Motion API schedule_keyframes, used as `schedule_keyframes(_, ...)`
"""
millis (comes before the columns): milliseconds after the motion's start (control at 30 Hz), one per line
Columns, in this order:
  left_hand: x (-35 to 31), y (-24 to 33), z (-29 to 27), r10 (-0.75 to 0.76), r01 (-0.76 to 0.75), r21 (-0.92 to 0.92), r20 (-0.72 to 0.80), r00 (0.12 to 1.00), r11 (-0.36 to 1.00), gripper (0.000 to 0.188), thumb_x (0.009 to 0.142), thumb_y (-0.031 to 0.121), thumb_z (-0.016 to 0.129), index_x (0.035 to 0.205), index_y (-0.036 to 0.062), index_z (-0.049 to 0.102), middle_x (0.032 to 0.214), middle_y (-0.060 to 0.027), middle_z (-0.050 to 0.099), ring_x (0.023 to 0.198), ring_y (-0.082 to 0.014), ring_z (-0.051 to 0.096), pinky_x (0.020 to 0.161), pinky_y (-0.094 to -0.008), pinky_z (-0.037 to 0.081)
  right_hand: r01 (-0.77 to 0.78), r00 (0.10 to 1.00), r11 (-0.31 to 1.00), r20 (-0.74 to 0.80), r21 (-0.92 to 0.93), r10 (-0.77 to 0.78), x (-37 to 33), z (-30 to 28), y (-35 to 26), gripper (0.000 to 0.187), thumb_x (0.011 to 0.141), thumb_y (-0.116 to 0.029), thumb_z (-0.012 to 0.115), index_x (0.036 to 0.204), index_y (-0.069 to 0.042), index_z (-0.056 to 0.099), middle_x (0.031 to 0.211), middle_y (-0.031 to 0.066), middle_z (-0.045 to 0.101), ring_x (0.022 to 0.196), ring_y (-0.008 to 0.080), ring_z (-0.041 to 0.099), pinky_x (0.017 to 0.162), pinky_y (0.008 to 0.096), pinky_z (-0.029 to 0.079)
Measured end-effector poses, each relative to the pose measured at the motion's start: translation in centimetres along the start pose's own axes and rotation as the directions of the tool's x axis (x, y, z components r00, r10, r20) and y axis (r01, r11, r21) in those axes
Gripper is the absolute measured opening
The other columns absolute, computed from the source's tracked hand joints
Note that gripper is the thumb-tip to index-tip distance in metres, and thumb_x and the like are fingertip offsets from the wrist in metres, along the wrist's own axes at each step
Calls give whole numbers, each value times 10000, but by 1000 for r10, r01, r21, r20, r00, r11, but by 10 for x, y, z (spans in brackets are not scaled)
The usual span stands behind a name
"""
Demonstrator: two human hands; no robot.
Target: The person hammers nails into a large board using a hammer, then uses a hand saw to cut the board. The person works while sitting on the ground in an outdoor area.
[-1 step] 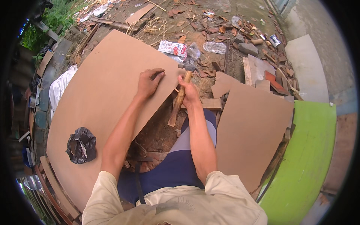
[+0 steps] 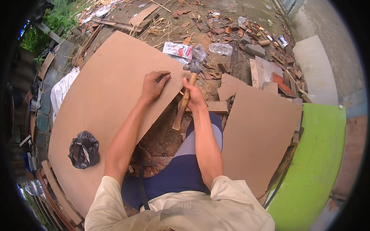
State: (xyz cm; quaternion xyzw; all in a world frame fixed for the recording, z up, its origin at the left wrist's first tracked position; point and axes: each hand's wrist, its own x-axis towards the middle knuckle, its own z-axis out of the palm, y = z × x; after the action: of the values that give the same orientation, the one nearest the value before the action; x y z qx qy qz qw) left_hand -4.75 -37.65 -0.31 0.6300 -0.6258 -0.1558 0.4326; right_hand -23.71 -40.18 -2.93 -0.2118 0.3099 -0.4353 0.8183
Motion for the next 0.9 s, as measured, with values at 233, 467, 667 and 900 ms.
schedule_keyframes(233, 5, -3, 4, 26, -21, 96, -42, 999, 995, 160, 909, 136, 738, 1036, 43, 766, 894, -169, 735, 794, -271, 700, 759, -377, 546, 39, 999, 999, -6, -21, -39, 0, 6, -3, 192, 968, -226, 714, 1109, -125, 631, 880, -78, 568, 785, 49, 524, 716, 238, 474)
schedule_keyframes(467, 3, 0, 4, -1, 9, 125, -69, 998, 992, 149, 927, 135, 714, 1029, 32, 752, 889, -165, 733, 797, -275, 693, 764, -383, 541, 51, 998, 997, -32, -56, -53, 2, 8, -8, 170, 993, -290, 680, 1062, -145, 623, 868, -59, 556, 791, 70, 532, 703, 270, 503)
schedule_keyframes(667, 3, -4, 2, 4, 5, 101, -85, 996, 995, 144, 939, 139, 698, 1006, 21, 746, 888, -162, 740, 788, -275, 702, 759, -382, 544, 226, 914, 973, -339, -35, -224, -1, -3, -14, 298, 1022, -390, 605, 1058, -96, 574, 912, 46, 623, 857, 181, 642, 726, 381, 595)
schedule_keyframes(900, 2, -3, 3, -24, 27, 32, -99, 995, 999, 146, 962, 119, 664, 1038, 8, 722, 924, -141, 760, 847, -230, 730, 792, -338, 554, 165, 909, 978, -366, -126, -200, -11, -34, -24, 202, 1031, -274, 576, 1096, -92, 521, 781, 21, 507, 606, 130, 531, 495, 291, 476)
